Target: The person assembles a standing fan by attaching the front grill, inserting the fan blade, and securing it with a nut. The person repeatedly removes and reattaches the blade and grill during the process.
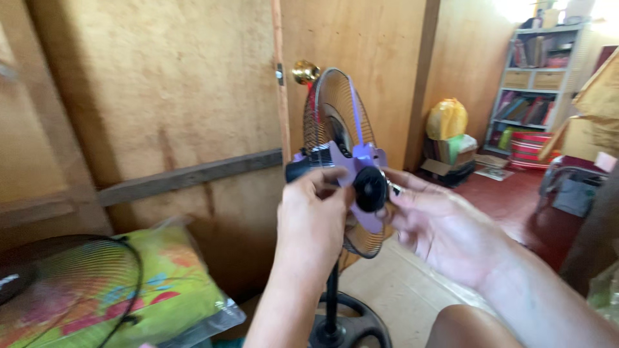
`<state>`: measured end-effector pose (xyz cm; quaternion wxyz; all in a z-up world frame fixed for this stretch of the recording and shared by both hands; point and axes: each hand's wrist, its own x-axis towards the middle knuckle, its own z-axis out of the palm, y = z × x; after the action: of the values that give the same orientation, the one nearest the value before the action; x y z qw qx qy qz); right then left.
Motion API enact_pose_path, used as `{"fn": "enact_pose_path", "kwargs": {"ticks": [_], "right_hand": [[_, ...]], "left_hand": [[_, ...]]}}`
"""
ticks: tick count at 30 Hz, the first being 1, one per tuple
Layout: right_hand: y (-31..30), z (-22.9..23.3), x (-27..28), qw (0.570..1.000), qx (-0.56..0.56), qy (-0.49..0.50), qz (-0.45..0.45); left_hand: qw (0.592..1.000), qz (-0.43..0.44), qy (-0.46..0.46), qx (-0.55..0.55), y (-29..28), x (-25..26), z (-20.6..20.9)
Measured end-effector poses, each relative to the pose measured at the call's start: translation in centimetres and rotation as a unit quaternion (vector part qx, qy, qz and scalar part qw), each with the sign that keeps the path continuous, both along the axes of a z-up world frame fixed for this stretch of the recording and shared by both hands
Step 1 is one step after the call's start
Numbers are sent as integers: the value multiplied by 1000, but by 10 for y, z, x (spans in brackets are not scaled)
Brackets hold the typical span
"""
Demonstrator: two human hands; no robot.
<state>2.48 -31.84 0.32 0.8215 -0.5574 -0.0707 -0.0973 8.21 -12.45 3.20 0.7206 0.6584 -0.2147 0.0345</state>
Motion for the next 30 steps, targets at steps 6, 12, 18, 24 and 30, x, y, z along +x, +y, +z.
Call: {"fn": "enact_pose_path", "kwargs": {"ticks": [6,12,18,24,30], "right_hand": [[-68,30,39,961,-141,40,-235],[-113,23,117,924,-257,67,-273],[-123,13,160,906,-327,65,-261],[-126,15,158,893,-375,45,-246],[-130,21,159,893,-379,58,-235]], "left_hand": [[938,228,-201,166,-28,66,3],[962,127,-148,192,-44,96,-6],[952,154,-154,213,-44,90,-8],[954,133,-157,220,-38,92,-6],[946,142,-182,228,-42,96,-9]]}}
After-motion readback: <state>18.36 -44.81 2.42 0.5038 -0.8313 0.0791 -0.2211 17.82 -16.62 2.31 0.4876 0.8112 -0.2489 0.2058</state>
